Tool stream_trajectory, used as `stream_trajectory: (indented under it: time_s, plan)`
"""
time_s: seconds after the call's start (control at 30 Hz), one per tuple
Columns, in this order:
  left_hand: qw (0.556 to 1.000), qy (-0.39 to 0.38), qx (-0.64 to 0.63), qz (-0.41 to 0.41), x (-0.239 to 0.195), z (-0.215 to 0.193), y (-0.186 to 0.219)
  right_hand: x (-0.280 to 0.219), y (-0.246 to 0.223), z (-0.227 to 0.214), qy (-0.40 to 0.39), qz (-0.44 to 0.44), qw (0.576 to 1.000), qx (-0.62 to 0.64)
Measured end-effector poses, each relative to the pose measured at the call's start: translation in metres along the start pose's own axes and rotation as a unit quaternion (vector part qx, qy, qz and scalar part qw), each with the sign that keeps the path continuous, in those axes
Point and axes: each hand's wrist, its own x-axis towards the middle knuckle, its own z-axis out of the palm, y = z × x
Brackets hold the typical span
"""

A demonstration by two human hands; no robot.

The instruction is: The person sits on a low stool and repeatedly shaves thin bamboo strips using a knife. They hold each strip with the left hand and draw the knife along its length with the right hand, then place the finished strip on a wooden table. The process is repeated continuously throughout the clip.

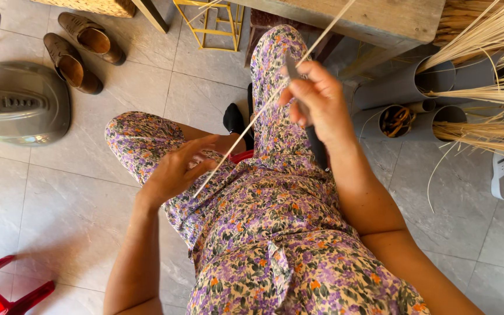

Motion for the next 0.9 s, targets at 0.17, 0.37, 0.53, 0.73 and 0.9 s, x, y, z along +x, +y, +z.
stream_trajectory:
  time_s: [0.17,0.37,0.53,0.73,0.9]
  plan:
    - [0.995,0.082,0.043,-0.037,-0.013,-0.016,-0.015,-0.003,-0.003,-0.016,0.03,-0.026,0.999,0.029]
    - [0.992,0.069,-0.09,0.047,0.015,0.012,0.011,-0.005,0.016,0.029,-0.062,0.041,0.995,0.06]
    - [0.977,-0.003,-0.212,-0.041,0.031,0.039,0.026,-0.001,0.013,0.02,-0.039,0.049,0.996,0.056]
    - [0.994,0.019,-0.095,-0.052,0.014,-0.005,-0.002,0.02,0.019,-0.03,0.031,0.019,0.995,0.091]
    - [0.989,0.027,-0.05,-0.14,-0.014,-0.068,-0.031,0.038,0.029,-0.083,0.114,0.003,0.985,0.13]
